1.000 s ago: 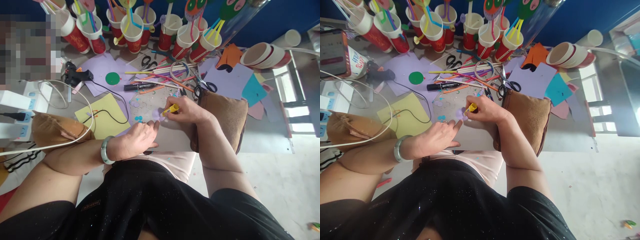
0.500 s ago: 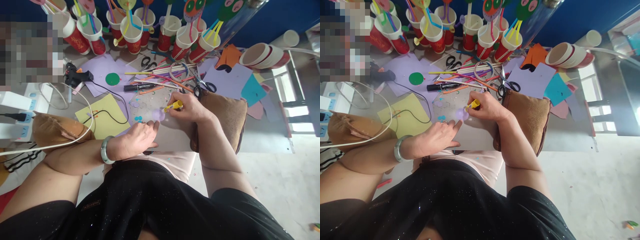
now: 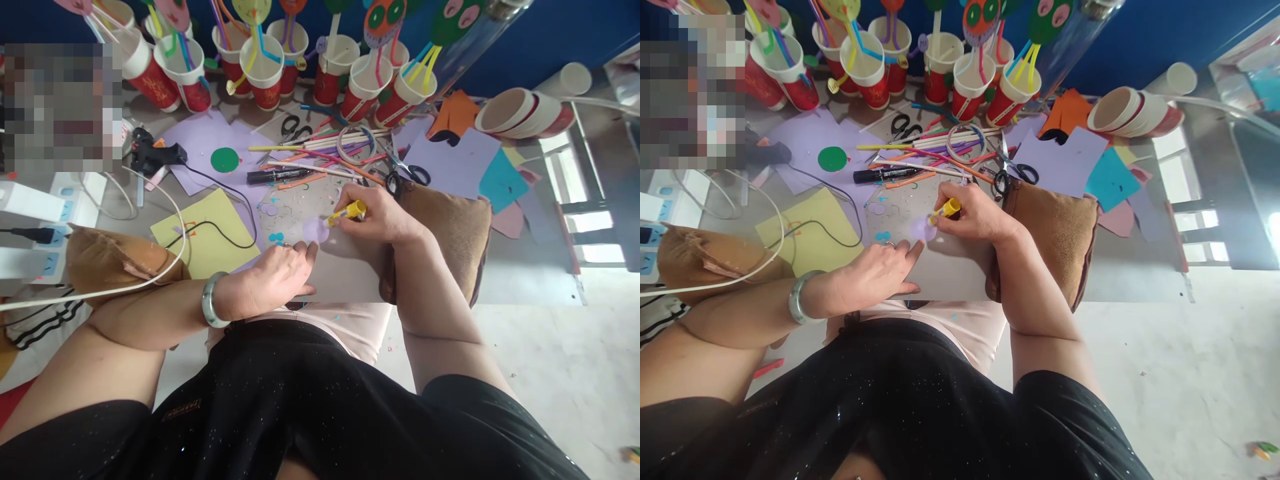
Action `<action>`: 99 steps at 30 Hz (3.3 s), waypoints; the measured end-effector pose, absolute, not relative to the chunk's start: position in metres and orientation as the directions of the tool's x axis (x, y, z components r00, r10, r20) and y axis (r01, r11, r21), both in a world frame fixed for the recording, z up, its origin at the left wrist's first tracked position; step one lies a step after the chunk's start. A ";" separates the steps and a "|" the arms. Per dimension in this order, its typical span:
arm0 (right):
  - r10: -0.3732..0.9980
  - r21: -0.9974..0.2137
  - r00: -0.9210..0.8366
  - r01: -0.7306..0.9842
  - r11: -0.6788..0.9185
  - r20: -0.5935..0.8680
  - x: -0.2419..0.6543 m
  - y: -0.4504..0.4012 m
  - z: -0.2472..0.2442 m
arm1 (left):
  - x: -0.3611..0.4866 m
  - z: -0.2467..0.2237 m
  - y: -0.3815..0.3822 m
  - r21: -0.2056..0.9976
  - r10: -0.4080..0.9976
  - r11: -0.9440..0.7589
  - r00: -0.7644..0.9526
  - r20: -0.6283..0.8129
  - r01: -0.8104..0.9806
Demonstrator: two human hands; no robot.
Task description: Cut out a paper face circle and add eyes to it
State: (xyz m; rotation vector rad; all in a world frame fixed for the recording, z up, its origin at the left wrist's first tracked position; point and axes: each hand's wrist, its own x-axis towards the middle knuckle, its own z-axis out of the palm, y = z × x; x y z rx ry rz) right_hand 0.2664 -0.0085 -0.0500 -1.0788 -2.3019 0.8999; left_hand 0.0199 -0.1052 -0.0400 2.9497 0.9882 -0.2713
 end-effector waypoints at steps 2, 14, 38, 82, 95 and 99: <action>0.754 -0.720 -0.654 0.494 0.489 0.063 0.264 -0.010 -0.049 | 0.019 -0.038 -0.105 -0.048 0.589 -0.806 0.789 -0.174 0.590; 0.821 -0.720 -0.544 0.498 0.482 0.173 0.255 -0.012 -0.058 | 0.021 -0.037 -0.106 -0.051 0.601 -0.796 0.779 -0.176 0.603; 0.816 -0.641 -0.531 0.551 0.535 0.226 0.243 -0.015 -0.071 | 0.019 -0.035 -0.106 -0.079 0.593 -0.804 0.786 -0.172 0.589; 0.740 -0.649 -0.672 0.566 0.508 -0.007 0.265 -0.010 -0.049 | 0.018 -0.031 -0.107 -0.093 0.581 -0.813 0.791 -0.192 0.575; 0.772 -0.615 -0.634 0.589 0.525 0.052 0.264 -0.010 -0.052 | 0.018 -0.034 -0.107 -0.101 0.580 -0.814 0.799 -0.155 0.572; 0.868 -0.569 -0.454 0.668 0.480 0.200 0.269 -0.006 -0.053 | 0.017 -0.030 -0.107 -0.088 0.582 -0.812 0.791 -0.188 0.577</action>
